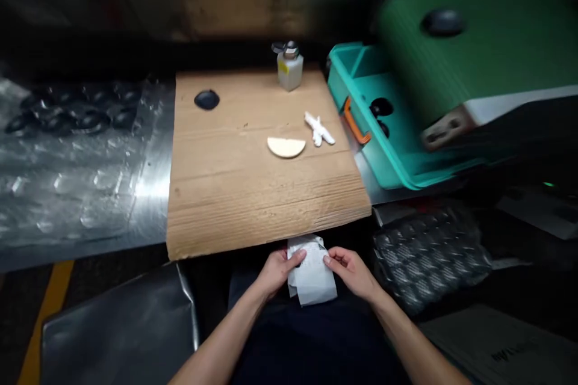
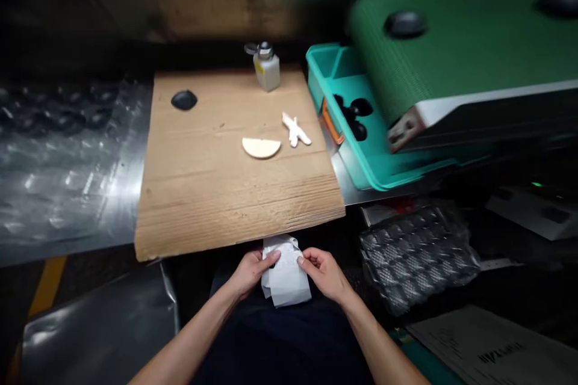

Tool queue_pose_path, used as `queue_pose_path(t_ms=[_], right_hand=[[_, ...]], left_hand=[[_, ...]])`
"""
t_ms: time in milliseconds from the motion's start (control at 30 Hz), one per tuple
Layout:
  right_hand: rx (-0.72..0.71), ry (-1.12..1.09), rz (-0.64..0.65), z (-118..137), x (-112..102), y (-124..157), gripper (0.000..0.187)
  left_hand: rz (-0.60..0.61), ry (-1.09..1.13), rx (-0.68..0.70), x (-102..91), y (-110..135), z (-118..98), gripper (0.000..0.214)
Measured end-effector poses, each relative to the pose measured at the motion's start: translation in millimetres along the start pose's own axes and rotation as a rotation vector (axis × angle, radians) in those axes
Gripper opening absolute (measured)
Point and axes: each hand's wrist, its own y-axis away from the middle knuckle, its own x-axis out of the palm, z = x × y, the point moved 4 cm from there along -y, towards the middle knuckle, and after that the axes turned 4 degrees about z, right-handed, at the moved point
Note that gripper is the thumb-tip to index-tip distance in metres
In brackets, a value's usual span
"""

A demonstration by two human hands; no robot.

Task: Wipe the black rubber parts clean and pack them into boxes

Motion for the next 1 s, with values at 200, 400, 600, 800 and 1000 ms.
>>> queue_pose_path(t_ms=[200, 400, 600, 800, 1000], right_hand=[[-0.114, 0.205, 0.073, -44.3, 6.5, -55.6, 0.037], [-0.248, 0.312, 0.083, -48.2, 28.3, -44.2, 0.038], [-0.287, -0.008, 0.059, -41.0, 26.4, -21.6, 0.035], [-0.304, -0.191, 0.086, -42.9, 25.9, -3.6, 0.034], [-0.298, -0.164, 0.156, -41.3, 30.7, 0.5, 0.038]], left_hand=[[-0.19, -0.216, 0.197, -45.7, -10.6, 47.0, 0.05], [-0.382, -0.22, 0.409, -51.2, 20.7, 54.9, 0.045], [-0.364, -0.247, 0.472, -27.7, 35.6, 48.9, 0.051], [-0.381, -0.145, 0.466, 2.7, 42.7, 52.8, 0.062], [-0.32, -0.164, 0.556, 11.0, 53.6, 49.6, 0.053]])
